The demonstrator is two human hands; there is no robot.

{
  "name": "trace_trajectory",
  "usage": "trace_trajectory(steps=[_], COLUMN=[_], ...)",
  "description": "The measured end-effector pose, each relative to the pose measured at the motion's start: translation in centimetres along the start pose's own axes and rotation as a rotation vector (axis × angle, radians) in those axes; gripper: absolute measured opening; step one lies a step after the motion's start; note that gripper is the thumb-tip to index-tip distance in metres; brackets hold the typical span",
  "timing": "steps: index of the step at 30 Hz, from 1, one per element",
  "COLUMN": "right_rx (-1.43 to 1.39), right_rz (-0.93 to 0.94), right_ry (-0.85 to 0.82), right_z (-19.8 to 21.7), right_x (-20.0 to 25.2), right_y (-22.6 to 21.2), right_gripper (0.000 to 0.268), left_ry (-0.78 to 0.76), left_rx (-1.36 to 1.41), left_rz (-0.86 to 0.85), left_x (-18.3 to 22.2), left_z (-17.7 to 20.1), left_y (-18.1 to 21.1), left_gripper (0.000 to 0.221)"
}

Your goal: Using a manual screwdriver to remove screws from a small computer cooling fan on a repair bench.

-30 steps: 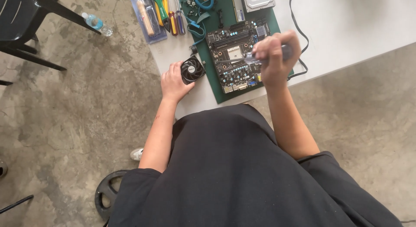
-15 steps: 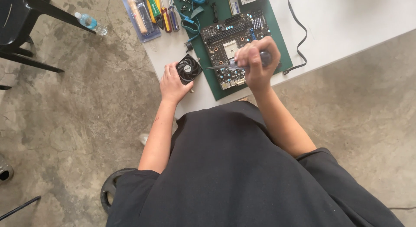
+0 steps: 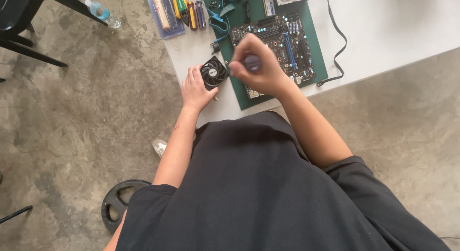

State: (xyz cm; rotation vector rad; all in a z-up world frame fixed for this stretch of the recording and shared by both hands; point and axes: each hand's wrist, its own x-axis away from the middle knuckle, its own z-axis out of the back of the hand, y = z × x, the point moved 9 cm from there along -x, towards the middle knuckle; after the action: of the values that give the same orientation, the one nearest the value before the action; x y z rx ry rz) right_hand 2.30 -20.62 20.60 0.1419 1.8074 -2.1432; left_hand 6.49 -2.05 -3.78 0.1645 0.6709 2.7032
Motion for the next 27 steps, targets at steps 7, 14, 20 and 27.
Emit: trace_trajectory(steps=[7,14,20,27], right_rx=[-0.444,-0.28,0.21,0.128], right_rz=[-0.097,0.14,0.159,0.164], right_ry=[-0.548,-0.196,-0.159,-0.086], right_z=[-3.8,-2.7,-1.0,-1.2], right_x=[-2.3,-3.1,-2.2,-1.3], right_y=[0.5,0.9,0.4,-1.2], right_gripper=[0.034,0.04,0.035,0.033], left_ry=[0.008,-0.113,-0.15,-0.226], left_rx=[-0.013,0.353,0.793,-0.014], left_rz=[-0.018,-0.282,-0.513,0.186], left_x=[-0.1,-0.2,-0.7,1.2], left_z=[-0.3,8.2,12.8,-0.7], left_y=[-0.1,9.4,14.9,4.4], left_gripper=[0.097,0.085,0.05,0.13])
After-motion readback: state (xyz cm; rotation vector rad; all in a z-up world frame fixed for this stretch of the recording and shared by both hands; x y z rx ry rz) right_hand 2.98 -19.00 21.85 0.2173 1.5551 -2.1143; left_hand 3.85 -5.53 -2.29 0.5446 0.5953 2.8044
